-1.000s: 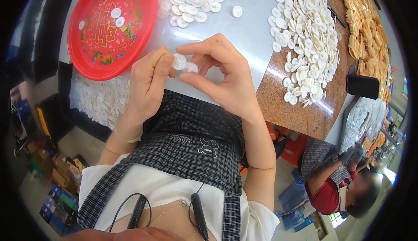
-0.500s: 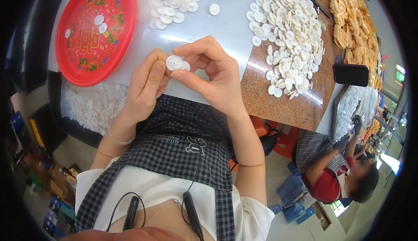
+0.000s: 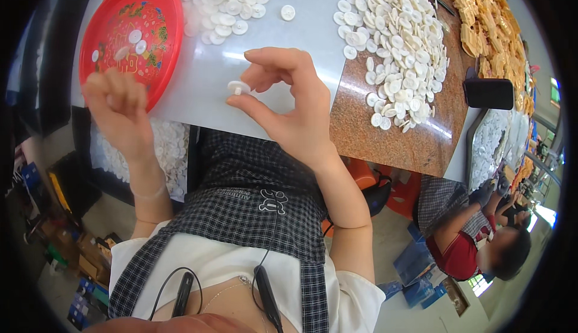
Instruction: Sorting and inspecting small white round buttons at a factory workstation.
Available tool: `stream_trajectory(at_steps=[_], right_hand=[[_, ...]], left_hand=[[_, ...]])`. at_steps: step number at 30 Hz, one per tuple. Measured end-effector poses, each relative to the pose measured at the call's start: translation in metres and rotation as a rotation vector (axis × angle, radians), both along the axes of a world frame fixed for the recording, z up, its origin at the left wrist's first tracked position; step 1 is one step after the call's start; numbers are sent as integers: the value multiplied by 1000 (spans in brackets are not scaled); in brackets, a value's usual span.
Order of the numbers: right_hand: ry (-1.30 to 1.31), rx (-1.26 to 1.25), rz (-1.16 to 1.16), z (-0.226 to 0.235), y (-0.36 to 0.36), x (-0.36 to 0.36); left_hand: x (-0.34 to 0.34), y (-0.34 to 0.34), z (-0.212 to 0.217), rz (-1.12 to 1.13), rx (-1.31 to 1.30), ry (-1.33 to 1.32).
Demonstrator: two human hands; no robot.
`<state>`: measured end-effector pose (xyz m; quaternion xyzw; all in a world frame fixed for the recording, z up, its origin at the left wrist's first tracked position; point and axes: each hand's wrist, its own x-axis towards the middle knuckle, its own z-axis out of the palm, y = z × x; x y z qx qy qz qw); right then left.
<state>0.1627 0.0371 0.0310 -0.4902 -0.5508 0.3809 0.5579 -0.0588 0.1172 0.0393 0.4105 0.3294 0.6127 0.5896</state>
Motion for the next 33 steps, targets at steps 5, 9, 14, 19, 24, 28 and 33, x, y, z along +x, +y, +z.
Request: stream_trajectory(at_steps=[5, 9, 14, 19, 24, 28, 33], right_hand=[[-594, 450, -146, 1, 4, -11], [-608, 532, -123, 3, 4, -12], [-628, 384, -207, 0, 11, -6], [-957, 83, -305, -6, 34, 20], [-939, 25, -267, -13, 30, 24], [-790, -33, -233, -11, 23, 19], [-808, -32, -265, -7, 12, 21]], left_hand=[[40, -34, -3, -319, 26, 576], [47, -33, -2, -439, -32, 606], [44, -32, -4, -426, 4, 561], [40, -33, -5, -369, 27, 517], [40, -33, -3, -353, 83, 549], [36, -32, -2, -346, 75, 550], [18, -9, -8, 203, 179, 578]])
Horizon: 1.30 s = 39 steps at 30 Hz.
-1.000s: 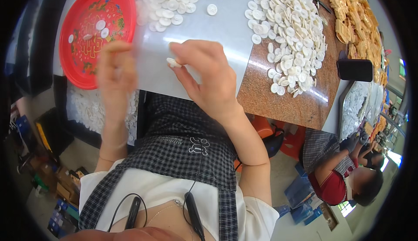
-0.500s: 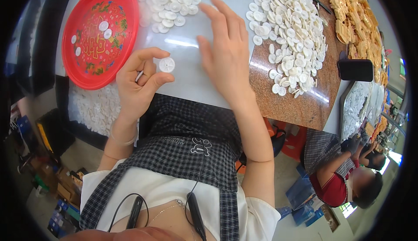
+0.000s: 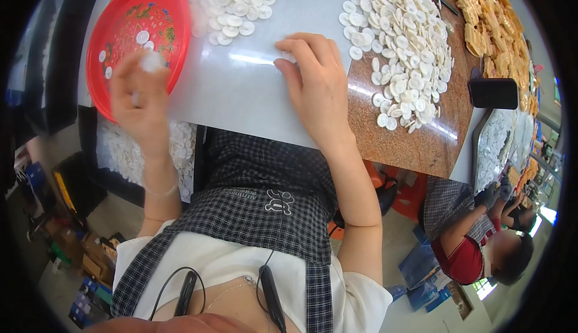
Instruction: Sorting and inspecting small white round buttons at a factory workstation.
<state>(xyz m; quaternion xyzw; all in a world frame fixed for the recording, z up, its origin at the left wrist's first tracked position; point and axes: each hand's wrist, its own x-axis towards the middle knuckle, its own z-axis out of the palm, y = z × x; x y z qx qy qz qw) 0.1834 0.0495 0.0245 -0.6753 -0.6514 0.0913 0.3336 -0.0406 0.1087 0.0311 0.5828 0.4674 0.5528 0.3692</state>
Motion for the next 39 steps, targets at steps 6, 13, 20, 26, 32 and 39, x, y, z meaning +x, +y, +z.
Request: stream_trajectory(at_steps=[6, 13, 20, 26, 32, 39], right_hand=[[387, -145, -38, 2, -10, -2], [1107, -161, 71, 15, -13, -31], [1050, -209, 38, 17, 0, -27], [-22, 88, 216, -7, 25, -33], [31, 64, 157, -10, 19, -32], [148, 74, 106, -9, 10, -24]], left_hand=[[2, -5, 6, -213, 125, 96], [31, -24, 2, -481, -75, 270], [23, -21, 3, -427, -143, 149], [20, -23, 5, -403, -114, 161], [17, -24, 7, -378, -86, 203], [9, -20, 7, -327, -83, 221]])
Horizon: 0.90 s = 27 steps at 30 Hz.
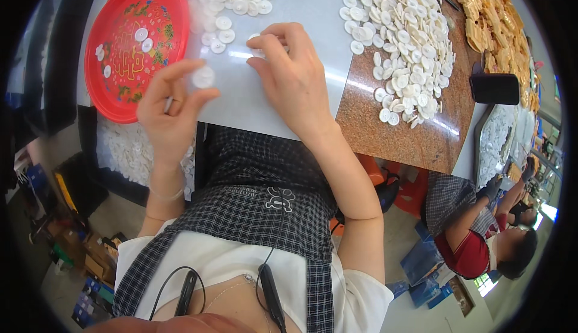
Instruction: Sorting and inspecting small white round buttons at a factory workstation.
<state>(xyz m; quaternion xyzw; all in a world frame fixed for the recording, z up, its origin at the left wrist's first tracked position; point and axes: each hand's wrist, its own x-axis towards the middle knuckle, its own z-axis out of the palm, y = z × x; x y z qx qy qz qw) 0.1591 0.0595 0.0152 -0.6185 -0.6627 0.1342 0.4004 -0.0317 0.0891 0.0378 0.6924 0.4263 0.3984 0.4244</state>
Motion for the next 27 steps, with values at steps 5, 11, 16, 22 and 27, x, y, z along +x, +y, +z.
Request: stream_trajectory(at_steps=[5, 11, 16, 22, 27], right_hand=[[-121, -21, -148, 1, -4, 5], [-109, -73, -81, -2, -5, 2], [-105, -22, -120, 3, 1, -3], [-133, -24, -151, 4, 8, -11], [31, -84, -92, 6, 2, -3]], left_hand=[[-11, 23, 0, 360, 158, -235], [3, 0, 3, -43, 73, 102], [23, -12, -4, -95, -53, 180], [17, -9, -6, -89, -103, 212], [15, -8, -8, -71, -180, 125]])
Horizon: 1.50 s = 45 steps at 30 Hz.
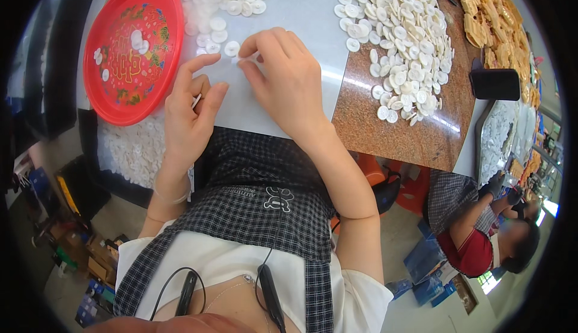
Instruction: Sorting and inspecting small white round buttons at a factory workstation.
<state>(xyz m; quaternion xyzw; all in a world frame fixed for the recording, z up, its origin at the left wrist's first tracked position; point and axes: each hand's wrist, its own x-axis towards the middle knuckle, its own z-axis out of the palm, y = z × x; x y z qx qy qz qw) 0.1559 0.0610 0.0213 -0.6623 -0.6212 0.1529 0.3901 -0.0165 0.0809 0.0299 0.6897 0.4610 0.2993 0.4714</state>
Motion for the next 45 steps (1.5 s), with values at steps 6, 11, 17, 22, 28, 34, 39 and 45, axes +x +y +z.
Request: stream_trajectory(at_steps=[6, 11, 17, 22, 28, 34, 39, 45], right_hand=[[17, 406, 298, 12, -8, -3], [402, 328, 146, 13, -7, -17], [-80, 139, 112, -3, 5, -10], [-99, 125, 142, -12, 7, -10], [89, 11, 86, -1, 3, -11], [157, 317, 166, 1, 2, -16], [-1, 574, 380, 19, -4, -21], [60, 298, 202, 11, 13, -22]], left_hand=[[-4, 1, 3, -86, -223, -247], [-7, -1, 7, 1, -115, -209], [-10, -1, 6, 18, -52, -197], [-10, -3, 7, 23, -44, -217], [-20, 19, 4, 322, 258, -130], [-29, 28, 30, 307, 221, -126], [-25, 15, 26, -69, -57, -75], [-28, 16, 21, -37, 20, -195]])
